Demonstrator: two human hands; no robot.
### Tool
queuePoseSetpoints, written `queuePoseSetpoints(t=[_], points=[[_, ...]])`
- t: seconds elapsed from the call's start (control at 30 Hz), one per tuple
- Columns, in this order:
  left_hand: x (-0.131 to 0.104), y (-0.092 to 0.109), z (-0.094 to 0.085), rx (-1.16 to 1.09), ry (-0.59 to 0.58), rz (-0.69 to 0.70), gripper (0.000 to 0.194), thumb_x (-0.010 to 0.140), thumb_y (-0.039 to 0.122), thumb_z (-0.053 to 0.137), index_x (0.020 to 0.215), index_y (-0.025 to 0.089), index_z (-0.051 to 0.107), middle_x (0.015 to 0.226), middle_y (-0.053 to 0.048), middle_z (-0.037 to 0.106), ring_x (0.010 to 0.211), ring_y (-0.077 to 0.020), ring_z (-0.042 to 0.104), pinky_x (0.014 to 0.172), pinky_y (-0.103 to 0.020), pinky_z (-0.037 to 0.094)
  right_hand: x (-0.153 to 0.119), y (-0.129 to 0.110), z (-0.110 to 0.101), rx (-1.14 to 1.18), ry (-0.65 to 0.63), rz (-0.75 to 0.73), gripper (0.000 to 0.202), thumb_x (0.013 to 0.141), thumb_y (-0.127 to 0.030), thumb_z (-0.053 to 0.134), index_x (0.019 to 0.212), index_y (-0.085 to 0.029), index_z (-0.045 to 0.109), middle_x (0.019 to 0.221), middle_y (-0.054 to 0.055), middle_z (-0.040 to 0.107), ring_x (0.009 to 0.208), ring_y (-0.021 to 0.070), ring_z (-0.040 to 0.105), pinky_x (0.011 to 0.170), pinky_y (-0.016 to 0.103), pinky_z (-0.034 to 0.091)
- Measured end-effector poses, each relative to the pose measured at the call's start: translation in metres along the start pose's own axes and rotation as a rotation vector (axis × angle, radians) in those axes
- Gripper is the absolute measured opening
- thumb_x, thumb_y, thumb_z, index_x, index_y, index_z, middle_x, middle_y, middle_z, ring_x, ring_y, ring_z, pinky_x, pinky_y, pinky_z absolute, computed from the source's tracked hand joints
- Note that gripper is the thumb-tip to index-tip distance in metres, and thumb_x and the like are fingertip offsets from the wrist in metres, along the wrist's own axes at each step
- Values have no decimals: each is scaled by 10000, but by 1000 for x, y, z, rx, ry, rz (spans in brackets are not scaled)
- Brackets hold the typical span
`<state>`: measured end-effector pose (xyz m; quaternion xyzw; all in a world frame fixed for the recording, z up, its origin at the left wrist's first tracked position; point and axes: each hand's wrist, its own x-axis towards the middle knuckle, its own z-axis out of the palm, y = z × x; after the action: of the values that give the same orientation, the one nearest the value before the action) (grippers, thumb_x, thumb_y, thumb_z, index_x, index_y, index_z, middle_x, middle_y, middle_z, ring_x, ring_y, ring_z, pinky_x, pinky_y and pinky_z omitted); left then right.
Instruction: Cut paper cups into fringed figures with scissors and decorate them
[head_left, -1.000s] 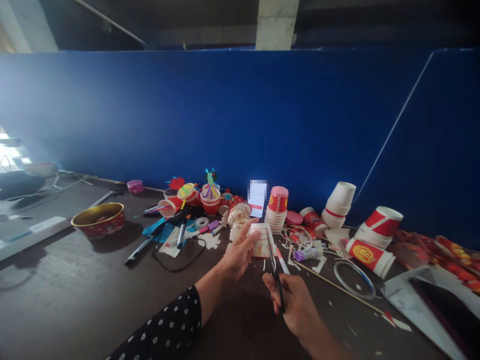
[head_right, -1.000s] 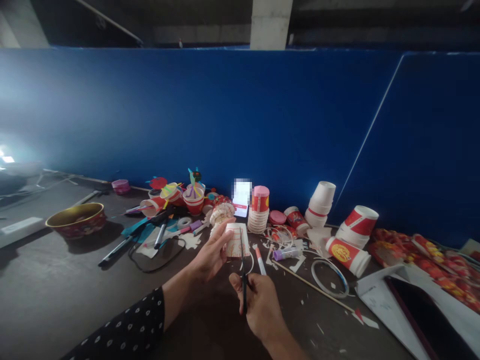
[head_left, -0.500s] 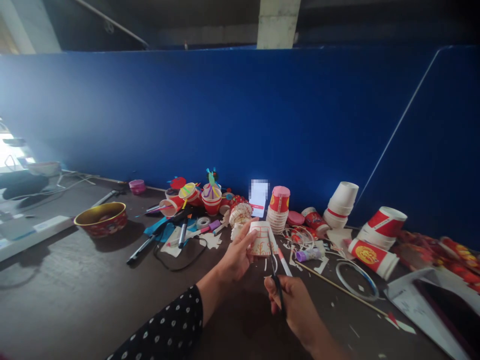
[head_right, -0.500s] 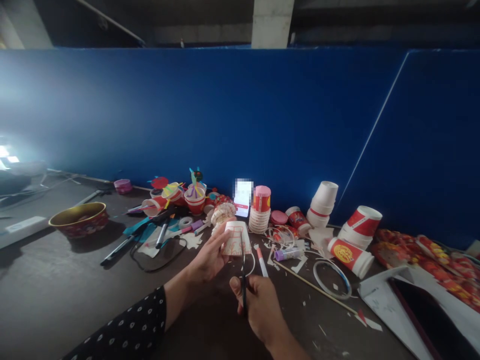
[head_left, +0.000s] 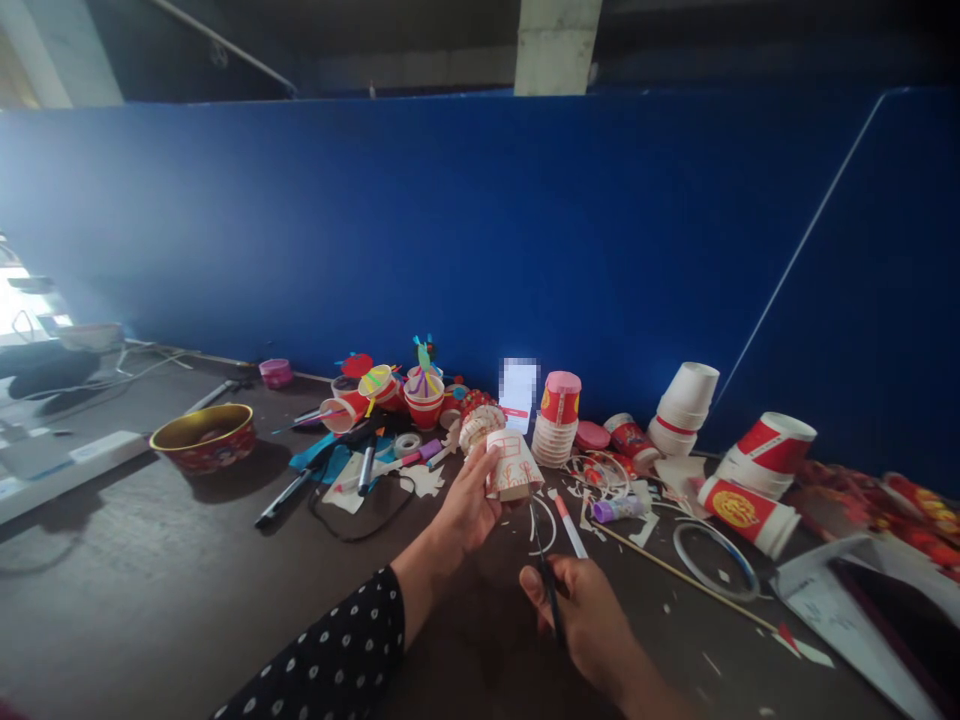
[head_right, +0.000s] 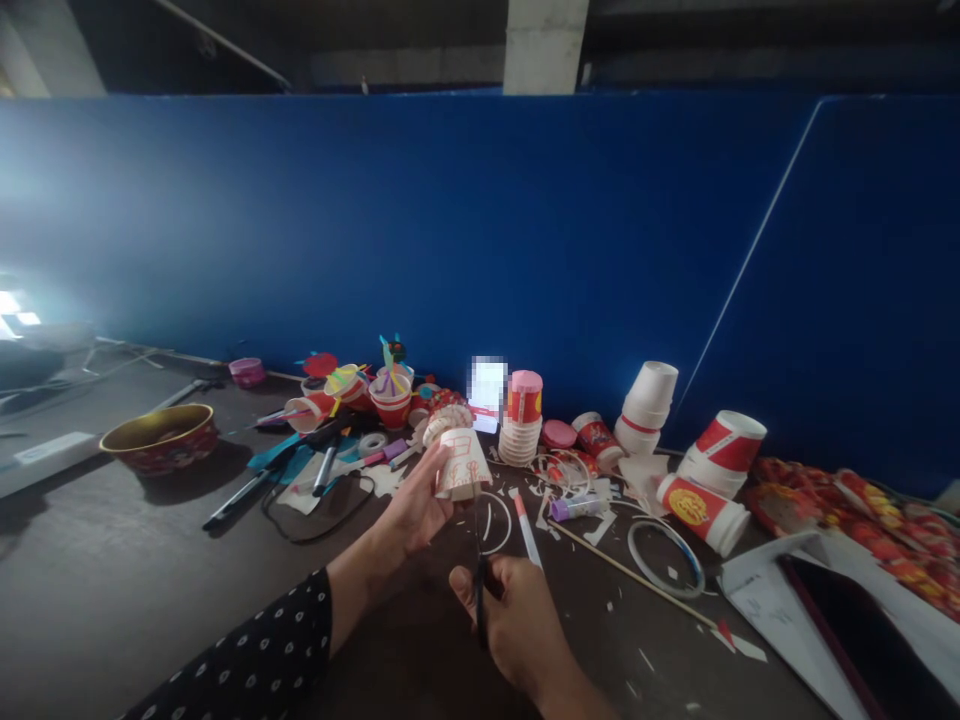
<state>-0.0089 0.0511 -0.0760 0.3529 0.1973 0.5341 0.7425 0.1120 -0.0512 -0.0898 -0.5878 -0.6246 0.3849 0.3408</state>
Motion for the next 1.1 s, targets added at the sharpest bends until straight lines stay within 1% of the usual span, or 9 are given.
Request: queuePoseSetpoints(t=[0.17, 0.27, 0.43, 0.57, 0.67, 0.8, 0.9, 1.1], points=[[-1, 0, 1, 29, 21, 21, 409, 738, 344, 576, 1117, 239, 464, 885, -39, 613, 686, -178, 620, 564, -280, 486, 2, 1, 0, -40, 1, -18, 440, 755, -573, 431, 565, -176, 430, 478, -43, 397, 438, 80, 343, 406, 199, 241], [-3, 0, 3, 55, -5, 23, 424, 741, 340, 574, 1138, 248, 461, 904, -44, 611, 700, -176, 613, 583, -290, 494, 2, 1, 0, -51, 14, -33, 435, 755, -563, 441, 553, -179, 416, 476, -44, 393, 439, 79, 336, 408, 202, 236], [-6, 0, 7, 45, -36, 33, 466, 756, 288, 564, 1198, 266, 419, 982, -45, 599, 778, -167, 597, 662, -302, 502, 1, 2, 0, -31, 34, -34, 428, 752, -563, 450, 556, -184, 415, 476, -45, 388, 441, 83, 330, 409, 209, 232], [-6, -2, 8, 77, -30, 34, 524, 752, 293, 573, 1238, 266, 378, 982, -50, 591, 766, -165, 596, 625, -289, 506, 2, 3, 1, 6, 39, -35, 434, 747, -575, 449, 559, -185, 423, 481, -44, 388, 445, 86, 325, 409, 209, 237], [-6, -3, 8, 99, -49, 24, 541, 758, 306, 566, 1254, 278, 353, 1020, -55, 576, 774, -170, 599, 606, -281, 508, 1, 4, 1, 1, 56, -28, 438, 746, -580, 449, 561, -184, 424, 479, -43, 386, 444, 86, 322, 408, 209, 233], [-7, -5, 7, 98, -66, 26, 505, 765, 297, 561, 1235, 260, 379, 1024, -58, 581, 779, -162, 599, 635, -282, 509, 1, 4, 1, -49, 74, -30, 452, 749, -579, 443, 535, -183, 412, 463, -40, 380, 432, 84, 326, 407, 214, 224], [-7, -5, 7, 92, -67, 32, 479, 764, 292, 564, 1215, 246, 407, 1022, -60, 586, 794, -161, 598, 652, -278, 509, 1, 2, 1, -22, 73, -45, 444, 751, -574, 445, 542, -183, 410, 465, -40, 389, 431, 82, 324, 405, 209, 230], [-7, -5, 6, 99, -62, 25, 478, 761, 303, 566, 1212, 275, 411, 1022, -53, 589, 784, -164, 604, 604, -261, 510, 1, -1, 0, 22, 71, -47, 457, 746, -578, 447, 522, -183, 400, 456, -45, 378, 425, 77, 313, 400, 206, 230]])
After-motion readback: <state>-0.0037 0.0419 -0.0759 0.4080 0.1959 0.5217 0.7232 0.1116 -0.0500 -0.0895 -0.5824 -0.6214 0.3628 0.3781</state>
